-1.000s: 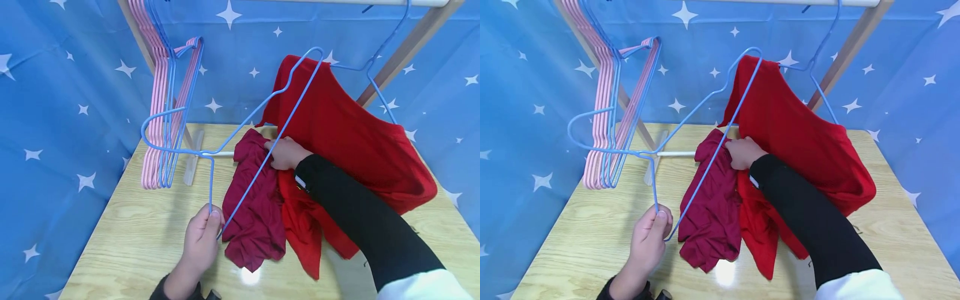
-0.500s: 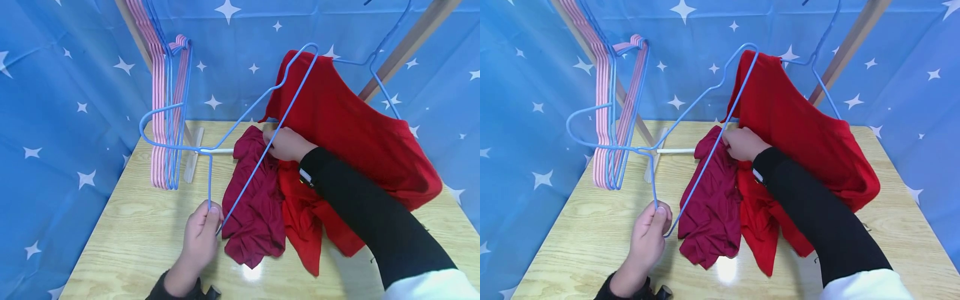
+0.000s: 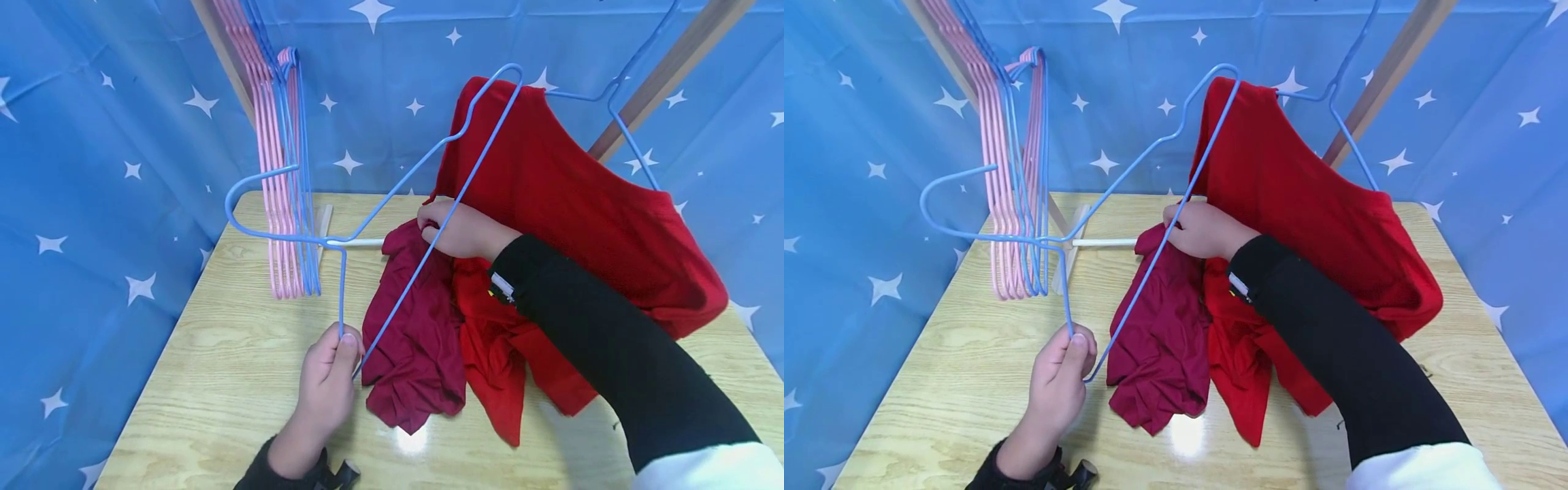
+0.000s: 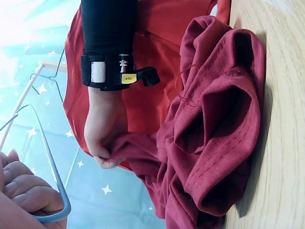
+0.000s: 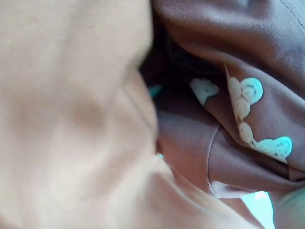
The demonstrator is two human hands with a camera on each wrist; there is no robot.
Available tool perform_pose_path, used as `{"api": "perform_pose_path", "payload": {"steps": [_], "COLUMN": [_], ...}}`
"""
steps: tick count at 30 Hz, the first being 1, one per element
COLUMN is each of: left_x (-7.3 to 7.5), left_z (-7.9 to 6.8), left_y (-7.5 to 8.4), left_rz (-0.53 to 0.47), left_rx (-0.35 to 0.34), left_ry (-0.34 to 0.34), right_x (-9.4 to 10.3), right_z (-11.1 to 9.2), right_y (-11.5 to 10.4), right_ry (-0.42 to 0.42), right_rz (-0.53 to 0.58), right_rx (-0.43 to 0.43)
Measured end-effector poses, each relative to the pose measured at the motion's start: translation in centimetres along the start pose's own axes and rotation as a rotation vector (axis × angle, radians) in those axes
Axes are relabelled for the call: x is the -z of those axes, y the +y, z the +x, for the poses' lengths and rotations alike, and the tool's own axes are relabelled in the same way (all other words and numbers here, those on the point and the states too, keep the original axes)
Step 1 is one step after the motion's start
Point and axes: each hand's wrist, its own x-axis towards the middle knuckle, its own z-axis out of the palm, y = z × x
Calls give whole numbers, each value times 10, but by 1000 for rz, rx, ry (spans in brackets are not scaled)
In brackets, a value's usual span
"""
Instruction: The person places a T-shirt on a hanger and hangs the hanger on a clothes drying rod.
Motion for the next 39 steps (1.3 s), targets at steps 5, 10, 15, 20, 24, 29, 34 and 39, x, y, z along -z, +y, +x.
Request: {"api": "perform_pose_path", "payload": {"steps": [5,10,15,20,24,29,34,39], "left_x": [-1,-1,0,2,4,6,10,17], "left_z": [0,0,1,3,4,6,7,8], "left_y": [3,1,-3,-6,-6,-7,-6,-4], "left_rz": [6,26,72,126,132,97,28,13], "left_rx": [25,21,24,30,31,17,-76,-85], "left_ry": [8,8,25,67,85,80,73,55], "right_x": [1,6,19,46,71,102,127,141], "right_z": [-5,-13,-20,-27,-36,-54,-70,-80], "right_y": [-3,-8,-16,-39,-60,-84,-100,-103], "right_ry": [-7,6,64,151,233,349,466,483], "right_rz": [-37,54,180,219,164,96,126,114], "right_rx": [47,-4,-65,-44,-47,-120,-177,-225]}}
